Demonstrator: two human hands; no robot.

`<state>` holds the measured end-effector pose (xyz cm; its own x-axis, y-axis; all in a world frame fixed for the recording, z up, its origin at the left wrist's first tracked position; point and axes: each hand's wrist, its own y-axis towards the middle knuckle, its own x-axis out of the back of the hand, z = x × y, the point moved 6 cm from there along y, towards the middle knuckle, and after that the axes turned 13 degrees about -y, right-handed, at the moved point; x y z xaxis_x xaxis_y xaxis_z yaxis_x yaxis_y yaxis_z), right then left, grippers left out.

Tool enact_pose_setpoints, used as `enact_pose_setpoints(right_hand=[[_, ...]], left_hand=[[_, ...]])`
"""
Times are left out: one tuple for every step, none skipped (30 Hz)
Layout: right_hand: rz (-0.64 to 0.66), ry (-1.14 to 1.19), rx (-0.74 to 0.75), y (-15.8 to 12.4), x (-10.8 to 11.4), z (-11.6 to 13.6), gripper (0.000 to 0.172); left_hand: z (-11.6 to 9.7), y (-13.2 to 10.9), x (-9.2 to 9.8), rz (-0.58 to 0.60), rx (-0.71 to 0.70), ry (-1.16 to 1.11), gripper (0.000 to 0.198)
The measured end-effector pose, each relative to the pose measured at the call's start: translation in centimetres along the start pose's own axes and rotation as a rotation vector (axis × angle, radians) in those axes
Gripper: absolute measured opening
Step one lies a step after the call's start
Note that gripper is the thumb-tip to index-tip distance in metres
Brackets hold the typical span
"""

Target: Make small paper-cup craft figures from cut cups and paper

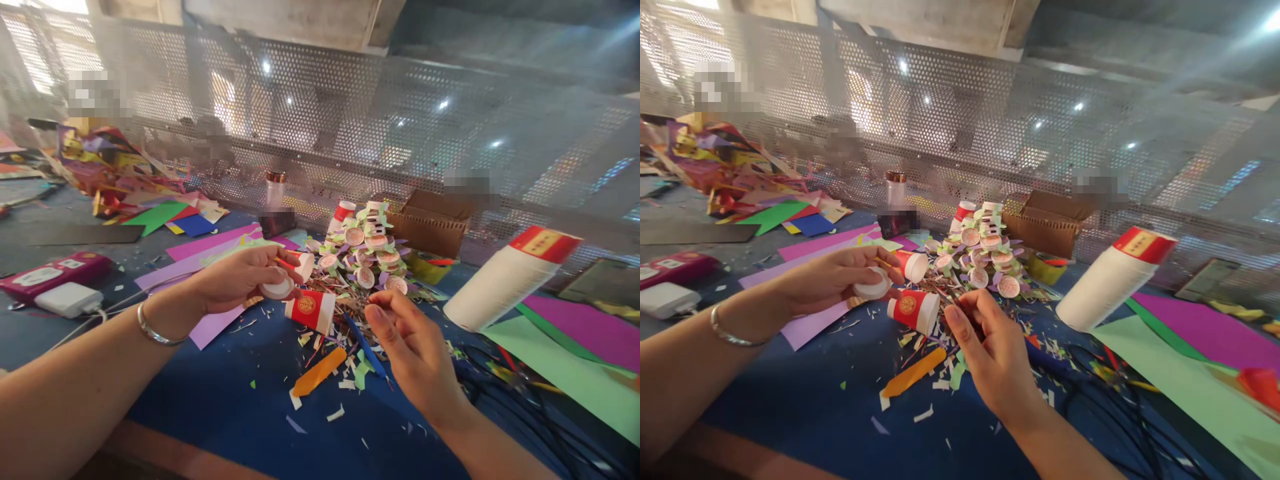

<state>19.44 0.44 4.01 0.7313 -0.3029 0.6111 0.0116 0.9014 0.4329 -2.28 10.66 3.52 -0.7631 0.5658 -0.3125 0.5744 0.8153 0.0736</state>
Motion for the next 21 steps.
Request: enact_pose_setpoints(right_hand=[[0.018,-0.008,0.0,0.1,-0.2,-0.2,0.033],[0.034,-0.01,-0.006,0.2,-0.4,-0.5,0.032],[0.05,-0.01,-0.013,0.3,-0.6,-0.7,0.032],[0.069,-0.013,-0.02,0.4,-0.9,-0.8,0.031],[0.09,-0.015,-0.026,0.4,-1.3,-1.0,0.03],[0.113,-0.016,-0.032,0.5,-1.7,-1.1,0.029],[0.137,-0.014,-0.038,0.6,-2.1,-1.2,0.028],[0.16,-0.013,-0.042,0.6,-2.4,-1.3,0.027],[0.183,-0.011,-0.046,0.7,-2.8,-1.4,0.027],[0.204,-0.009,-0.051,0.8,-3.1,-1.5,0.027],[0.22,-0.009,-0.055,0.8,-3.4,-1.6,0.027],[0.232,-0.009,-0.06,0.9,-3.6,-1.7,0.028],[0.242,-0.011,-0.065,0.9,-3.8,-1.9,0.029],[0.247,-0.012,-0.068,0.9,-3.9,-2.0,0.03],[0.252,-0.012,-0.07,0.9,-4.1,-2.0,0.03],[0.253,-0.011,-0.07,0.9,-4.1,-2.0,0.03],[0.253,-0.009,-0.07,0.9,-4.2,-2.0,0.03],[0.25,-0.006,-0.069,0.9,-4.2,-1.9,0.029],[0.245,-0.002,-0.068,1.0,-4.2,-1.9,0.029],[0.237,0.003,-0.068,1.0,-4.2,-1.9,0.028],[0.229,0.009,-0.067,1.0,-4.2,-1.8,0.028]], left_hand=[[-0.1,0.1,0.2,-0.006,-0.033,0.049,0.021],[-0.1,0.2,0.3,-0.003,-0.053,0.109,0.02],[-0.1,0.2,0.4,0.007,-0.061,0.176,0.02],[0.0,0.3,0.5,0.023,-0.055,0.242,0.019],[0.0,0.4,0.6,0.039,-0.043,0.302,0.018],[-0.1,0.4,0.7,0.052,-0.034,0.354,0.018],[-0.3,0.5,0.8,0.059,-0.038,0.402,0.018],[-0.6,0.5,1.0,0.059,-0.06,0.451,0.018],[-0.9,0.5,1.1,0.054,-0.098,0.509,0.018],[-1.3,0.5,1.2,0.041,-0.149,0.576,0.019],[-1.5,0.5,1.2,0.028,-0.204,0.65,0.021],[-1.6,0.4,1.1,0.022,-0.248,0.725,0.026],[-1.4,0.4,0.8,0.019,-0.284,0.796,0.033],[-1.1,0.3,0.4,0.038,-0.308,0.86,0.044],[-0.4,0.4,-0.1,0.081,-0.312,0.92,0.053],[0.1,0.4,-0.7,0.099,-0.332,0.972,0.062],[0.6,0.4,-1.3,0.13,-0.357,1.011,0.067],[1.1,0.4,-1.8,0.162,-0.366,1.053,0.067],[1.6,0.5,-2.3,0.184,-0.379,1.083,0.065],[1.9,0.6,-2.6,0.199,-0.391,1.103,0.06],[2.0,0.7,-2.8,0.193,-0.394,1.105,0.056]])
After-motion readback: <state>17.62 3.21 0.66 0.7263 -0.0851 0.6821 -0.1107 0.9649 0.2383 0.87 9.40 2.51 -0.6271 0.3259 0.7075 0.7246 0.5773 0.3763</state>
